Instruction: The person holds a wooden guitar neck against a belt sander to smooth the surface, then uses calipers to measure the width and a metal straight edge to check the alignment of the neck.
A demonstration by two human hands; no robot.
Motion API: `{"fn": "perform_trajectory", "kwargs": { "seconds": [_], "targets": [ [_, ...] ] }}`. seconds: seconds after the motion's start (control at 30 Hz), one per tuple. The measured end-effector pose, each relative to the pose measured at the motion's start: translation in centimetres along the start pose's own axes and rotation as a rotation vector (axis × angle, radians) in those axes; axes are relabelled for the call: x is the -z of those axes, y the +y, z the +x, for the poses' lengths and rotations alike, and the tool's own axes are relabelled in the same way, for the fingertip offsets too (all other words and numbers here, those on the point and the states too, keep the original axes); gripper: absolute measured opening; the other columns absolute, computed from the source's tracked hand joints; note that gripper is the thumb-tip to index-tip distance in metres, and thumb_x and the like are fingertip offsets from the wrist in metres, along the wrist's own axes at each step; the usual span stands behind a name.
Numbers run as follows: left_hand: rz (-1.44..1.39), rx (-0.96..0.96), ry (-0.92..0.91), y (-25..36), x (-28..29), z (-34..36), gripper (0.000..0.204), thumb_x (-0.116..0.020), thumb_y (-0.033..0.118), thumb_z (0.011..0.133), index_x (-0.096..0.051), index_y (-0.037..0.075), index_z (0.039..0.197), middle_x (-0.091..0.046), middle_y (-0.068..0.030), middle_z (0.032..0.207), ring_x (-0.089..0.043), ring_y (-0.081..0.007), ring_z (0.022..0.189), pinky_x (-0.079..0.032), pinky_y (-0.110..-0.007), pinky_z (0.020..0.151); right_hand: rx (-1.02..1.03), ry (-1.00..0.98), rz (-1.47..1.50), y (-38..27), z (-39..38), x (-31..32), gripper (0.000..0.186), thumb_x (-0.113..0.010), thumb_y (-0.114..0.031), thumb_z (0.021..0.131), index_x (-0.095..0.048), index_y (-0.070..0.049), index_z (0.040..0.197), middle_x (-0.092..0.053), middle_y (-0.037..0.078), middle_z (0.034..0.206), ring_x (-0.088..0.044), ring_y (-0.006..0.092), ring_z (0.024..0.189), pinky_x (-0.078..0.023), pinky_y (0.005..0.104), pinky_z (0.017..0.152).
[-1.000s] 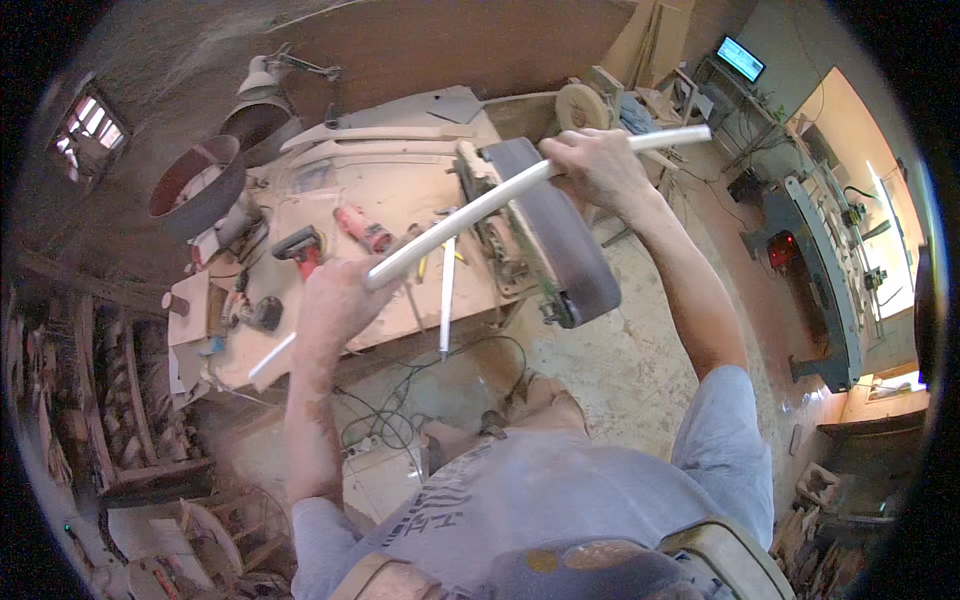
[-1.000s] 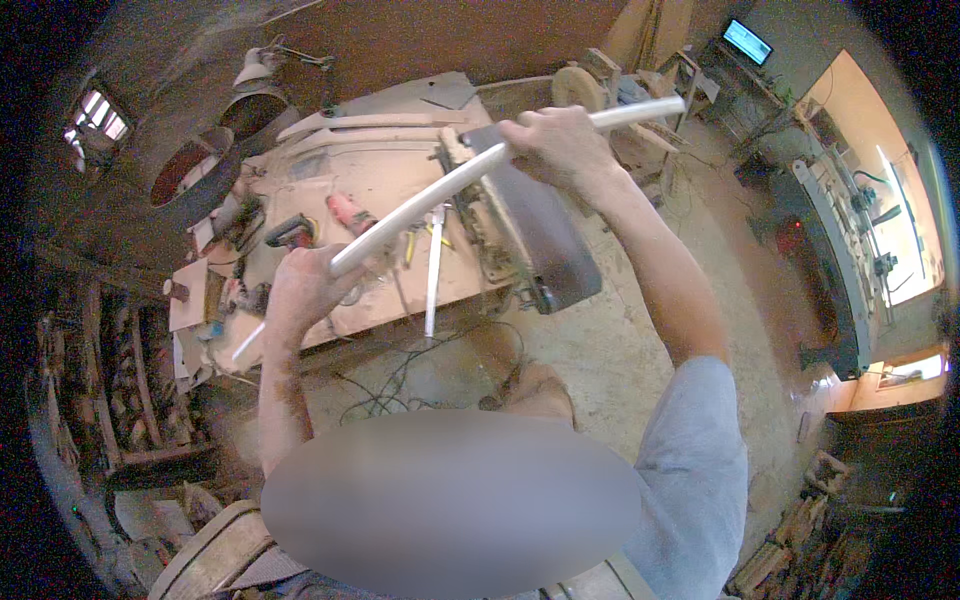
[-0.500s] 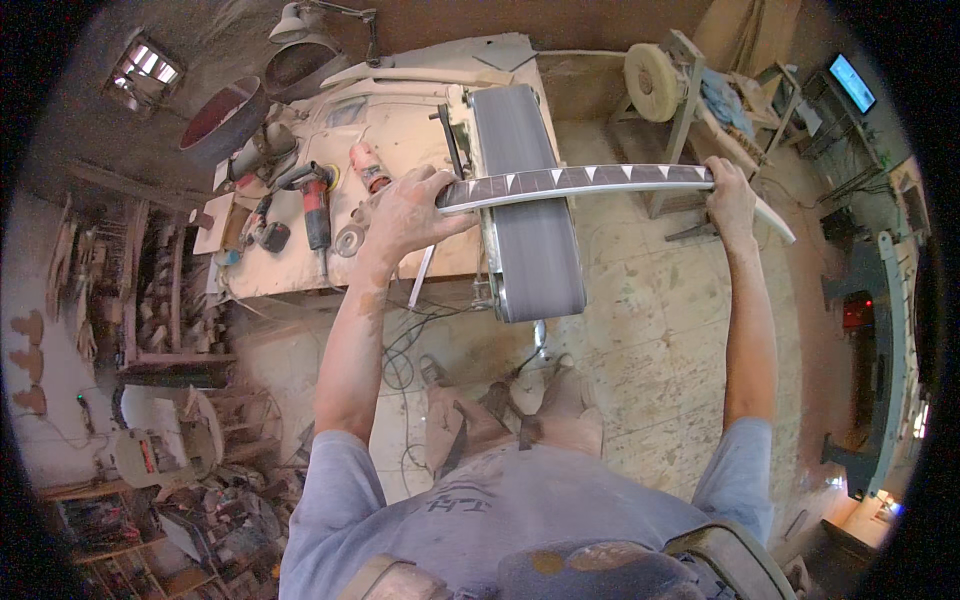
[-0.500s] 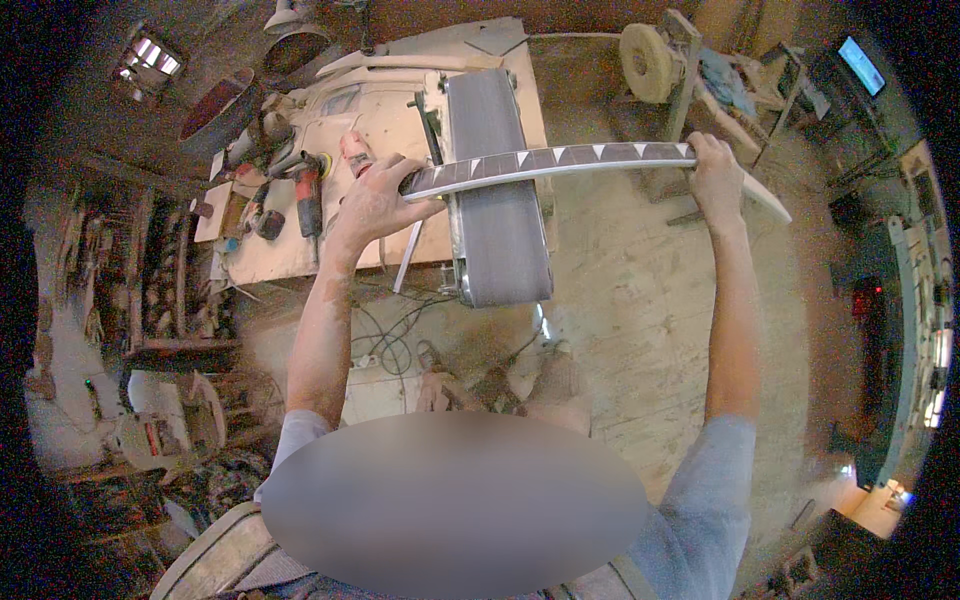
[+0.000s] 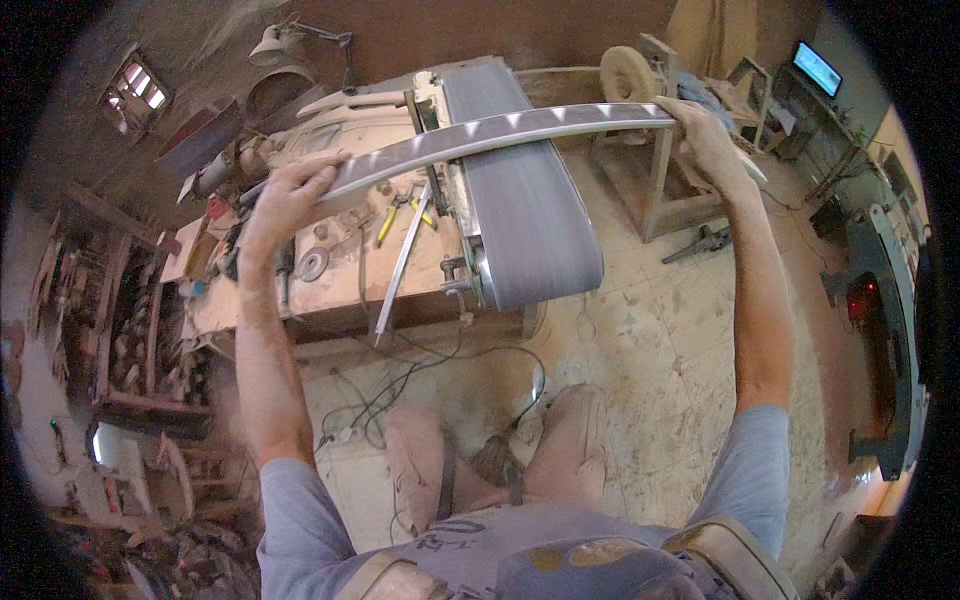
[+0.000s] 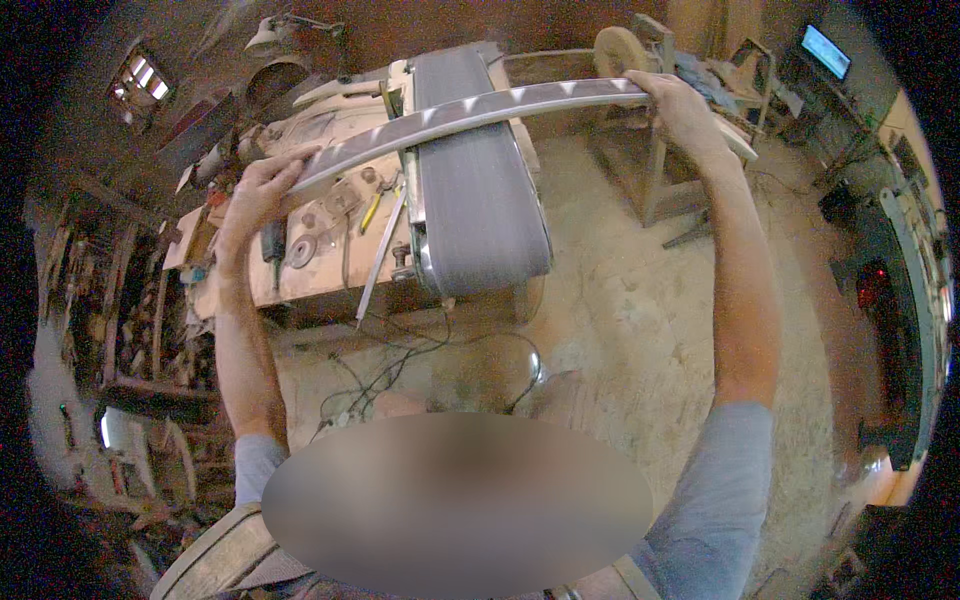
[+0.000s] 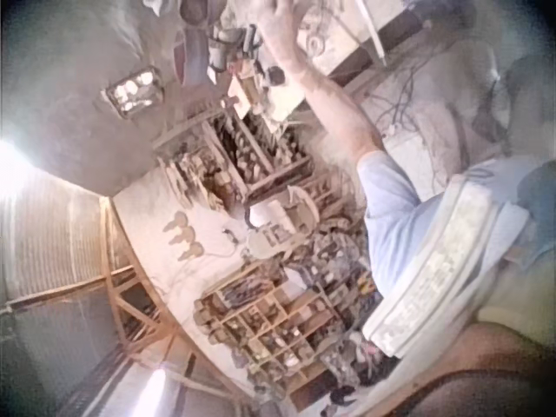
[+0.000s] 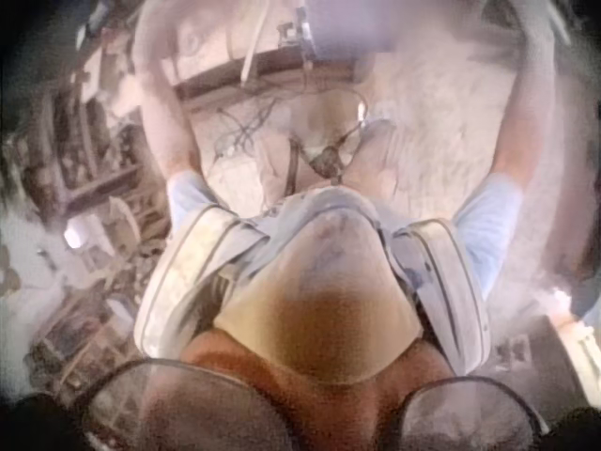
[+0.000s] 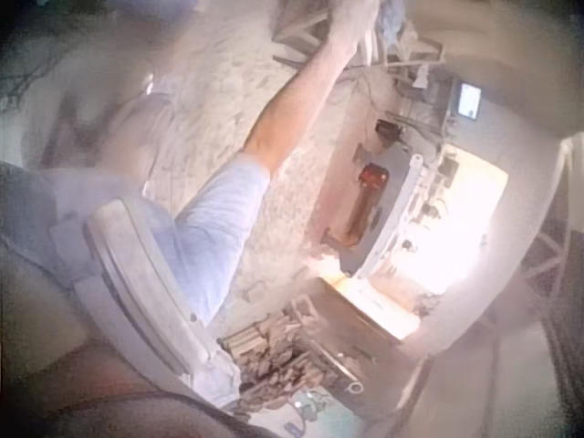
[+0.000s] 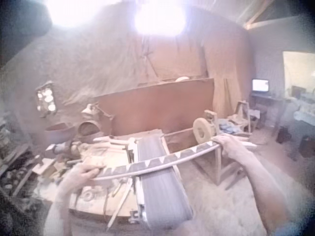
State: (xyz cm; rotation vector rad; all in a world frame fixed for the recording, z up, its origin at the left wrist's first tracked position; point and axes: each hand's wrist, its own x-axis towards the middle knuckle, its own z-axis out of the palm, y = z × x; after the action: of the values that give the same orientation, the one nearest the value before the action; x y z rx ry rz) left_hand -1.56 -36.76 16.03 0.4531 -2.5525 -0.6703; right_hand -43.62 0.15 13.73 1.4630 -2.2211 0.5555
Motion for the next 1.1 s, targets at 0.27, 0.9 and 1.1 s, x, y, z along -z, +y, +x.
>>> {"fn": "perform_trajectory", "kwargs": {
  "seconds": [0.27,0.9,1.1],
  "targets": [
    [-0.022,0.081,-0.044,-6.6,4.7,-2.3,0.035,-0.055,0.022,0.103,-0.070,-0.001,0.123,-0.072,-0.0056,0.107,-0.063,-0.0114,0.090,-0.051,-0.026,0.081,0.203,0.104,-0.119,-4.9,0.4,-2.5,0.059,-0.064,0.007,0.077,-0.062,-0.012,0.132,-0.069,0.017,0.121,-0.065,0.0357,0.111,-0.052,0.0436,0.099],
    [0.242,-0.004,0.126,2.6,-2.2,-1.7,0.041,-0.055,0.040,0.098,-0.073,0.012,0.122,-0.073,-0.0176,0.115,-0.070,-0.0313,0.107,-0.052,-0.040,0.094,-0.133,0.053,-0.263,0.5,-2.5,0.2,0.058,-0.062,0.004,0.082,-0.059,-0.016,0.136,-0.065,0.023,0.127,-0.062,0.0406,0.119,-0.048,0.0489,0.103],
    [0.192,-0.021,0.100,6.2,-5.8,0.7,0.037,-0.057,0.036,0.098,-0.073,0.011,0.121,-0.072,-0.0201,0.114,-0.068,-0.0335,0.106,-0.050,-0.041,0.093,-0.102,0.080,-0.363,6.1,-3.3,1.6,0.048,-0.074,-0.028,0.086,-0.062,-0.010,0.129,-0.066,0.020,0.125,-0.060,0.0391,0.120,-0.045,0.0494,0.105]
  ]
}}
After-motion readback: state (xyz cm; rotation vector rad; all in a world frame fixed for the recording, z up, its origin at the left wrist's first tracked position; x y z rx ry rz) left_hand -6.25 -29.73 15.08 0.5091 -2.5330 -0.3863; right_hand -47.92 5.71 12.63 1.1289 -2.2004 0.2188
